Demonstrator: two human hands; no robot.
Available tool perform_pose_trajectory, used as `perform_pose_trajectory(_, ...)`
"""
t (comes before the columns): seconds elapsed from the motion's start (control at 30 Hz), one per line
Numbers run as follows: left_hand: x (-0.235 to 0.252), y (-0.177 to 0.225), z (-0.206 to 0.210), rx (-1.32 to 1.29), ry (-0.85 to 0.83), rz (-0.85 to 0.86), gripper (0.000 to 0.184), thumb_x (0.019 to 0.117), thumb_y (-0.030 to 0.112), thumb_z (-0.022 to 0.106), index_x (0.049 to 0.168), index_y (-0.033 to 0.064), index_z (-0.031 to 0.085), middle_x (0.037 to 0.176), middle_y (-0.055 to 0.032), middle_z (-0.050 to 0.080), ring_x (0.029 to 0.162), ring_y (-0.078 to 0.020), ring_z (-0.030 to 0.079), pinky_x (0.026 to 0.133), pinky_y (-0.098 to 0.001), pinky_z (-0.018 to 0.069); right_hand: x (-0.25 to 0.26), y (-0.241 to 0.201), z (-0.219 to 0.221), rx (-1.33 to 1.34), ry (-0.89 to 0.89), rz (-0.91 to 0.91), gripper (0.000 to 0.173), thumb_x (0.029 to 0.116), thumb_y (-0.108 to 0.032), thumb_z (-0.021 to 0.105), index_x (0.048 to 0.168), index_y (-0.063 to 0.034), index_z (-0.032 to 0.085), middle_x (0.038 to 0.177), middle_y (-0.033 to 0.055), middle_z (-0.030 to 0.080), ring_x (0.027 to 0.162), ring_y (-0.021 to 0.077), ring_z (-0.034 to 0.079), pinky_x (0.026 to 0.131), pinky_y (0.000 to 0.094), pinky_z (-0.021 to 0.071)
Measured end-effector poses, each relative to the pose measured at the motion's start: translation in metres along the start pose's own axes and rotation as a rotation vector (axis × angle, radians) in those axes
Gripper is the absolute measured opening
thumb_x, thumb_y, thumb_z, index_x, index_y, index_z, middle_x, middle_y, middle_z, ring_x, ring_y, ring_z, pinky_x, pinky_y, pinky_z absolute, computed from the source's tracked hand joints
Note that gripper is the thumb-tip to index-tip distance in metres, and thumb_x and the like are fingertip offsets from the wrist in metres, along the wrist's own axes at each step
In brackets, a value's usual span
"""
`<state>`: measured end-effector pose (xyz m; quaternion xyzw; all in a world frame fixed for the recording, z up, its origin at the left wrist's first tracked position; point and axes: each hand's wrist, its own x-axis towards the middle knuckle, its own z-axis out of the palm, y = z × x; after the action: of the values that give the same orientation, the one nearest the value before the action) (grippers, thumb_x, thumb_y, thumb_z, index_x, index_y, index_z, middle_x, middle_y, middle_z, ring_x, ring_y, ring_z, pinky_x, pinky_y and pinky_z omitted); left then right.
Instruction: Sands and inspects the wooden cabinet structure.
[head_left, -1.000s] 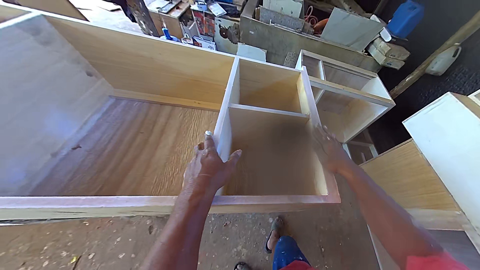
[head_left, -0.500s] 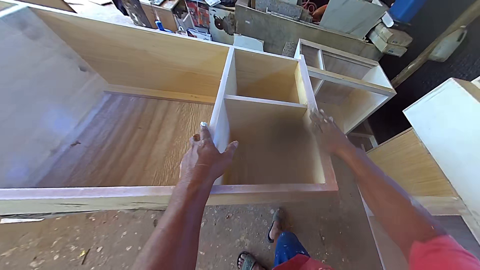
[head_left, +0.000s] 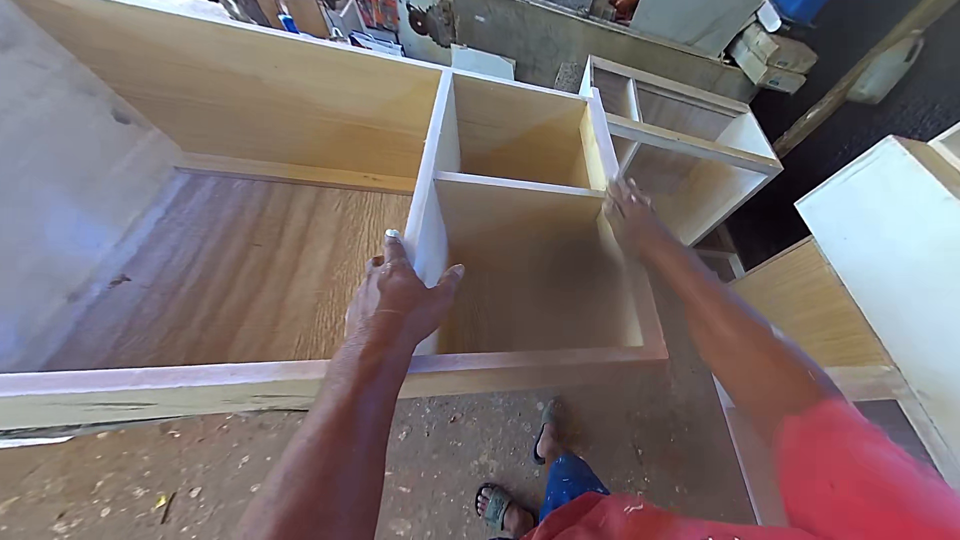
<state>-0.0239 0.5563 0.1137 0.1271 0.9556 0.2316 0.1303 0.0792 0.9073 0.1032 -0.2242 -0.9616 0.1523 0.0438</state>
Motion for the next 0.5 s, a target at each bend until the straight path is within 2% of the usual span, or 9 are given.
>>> perform_pose_trajectory(0.07, -0.001, 0.0, 0.001, -0.002, 0.0, 0.014, 0.101, 0.0905, 0.061, 0.067, 0.161, 0.005, 0.021, 0.144, -0.0354, 0.047, 0.121, -0.0545, 0.057, 0.093, -0.072, 0.0469, -0.103, -0.005, 0.002, -0.01, 0.012, -0.105, 0.063, 0.1089, -0.048, 0.021, 0.164, -0.0178, 0.027, 0.171, 0.0013, 0.02, 0.159, 0.0261, 0.01, 0.125, 0.0639, 0.0129)
perform_pose_trajectory(0.13, 0.0, 0.0, -0.001, -0.012, 0.007, 0.027, 0.101, 0.0902, 0.061, 0.067, 0.161, 0.0042, 0.022, 0.144, -0.036, 0.046, 0.119, -0.0555, 0.057, 0.092, -0.0731, 0.0466, -0.196, -0.016, 0.005, 0.007, -0.034, -0.125, 0.061, 0.1077, -0.044, 0.023, 0.162, -0.017, 0.03, 0.171, 0.0002, 0.021, 0.159, 0.0238, 0.008, 0.126, 0.0619, 0.0106)
perform_pose_trajectory(0.2, 0.0, 0.0, 0.0, -0.02, 0.007, 0.027, 0.101, 0.0906, 0.061, 0.067, 0.161, 0.005, 0.021, 0.145, -0.0366, 0.045, 0.119, -0.0561, 0.057, 0.092, -0.0731, 0.0465, -0.249, -0.026, 0.007, 0.001, -0.043, -0.101, 0.062, 0.108, -0.047, 0.021, 0.161, -0.0169, 0.035, 0.168, -0.0002, 0.028, 0.158, 0.0238, 0.014, 0.127, 0.0593, 0.012)
perform_pose_trajectory(0.27, -0.001, 0.0, 0.0, -0.002, 0.01, 0.028, 0.101, 0.091, 0.061, 0.066, 0.162, 0.0061, 0.02, 0.146, -0.0373, 0.043, 0.119, -0.0565, 0.057, 0.091, -0.0724, 0.0474, -0.247, -0.034, 0.005, -0.028, -0.061, -0.056, 0.062, 0.1082, -0.048, 0.02, 0.16, -0.0182, 0.037, 0.167, -0.0004, 0.031, 0.158, 0.0234, 0.016, 0.127, 0.0572, 0.013)
perform_pose_trajectory(0.33, 0.0, 0.001, -0.001, 0.013, 0.022, 0.035, 0.1, 0.0914, 0.061, 0.066, 0.162, 0.0062, 0.02, 0.146, -0.0378, 0.043, 0.118, -0.0575, 0.057, 0.091, -0.0737, 0.0468, -0.205, -0.036, -0.001, -0.042, -0.123, 0.007, 0.061, 0.1082, -0.045, 0.021, 0.162, -0.0182, 0.033, 0.17, 0.0008, 0.024, 0.159, 0.0237, 0.011, 0.127, 0.0567, 0.0104)
perform_pose_trajectory(0.43, -0.004, 0.004, -0.002, 0.023, 0.019, 0.026, 0.1, 0.0917, 0.058, 0.067, 0.162, 0.0045, 0.02, 0.146, -0.0386, 0.042, 0.12, -0.0577, 0.056, 0.092, -0.0741, 0.046, -0.151, -0.026, 0.008, -0.048, -0.018, 0.01, 0.061, 0.1092, -0.048, 0.021, 0.163, -0.022, 0.028, 0.171, -0.0047, 0.019, 0.159, 0.0232, 0.011, 0.124, 0.0631, 0.0152)
perform_pose_trajectory(0.5, -0.007, 0.004, -0.003, 0.016, 0.022, 0.02, 0.099, 0.0918, 0.056, 0.068, 0.161, 0.0033, 0.021, 0.145, -0.0389, 0.043, 0.122, -0.0581, 0.054, 0.093, -0.0746, 0.0452, -0.161, -0.027, 0.011, -0.043, 0.026, -0.026, 0.061, 0.1093, -0.048, 0.02, 0.164, -0.022, 0.028, 0.171, -0.0065, 0.018, 0.159, 0.0208, 0.01, 0.125, 0.0605, 0.0138)
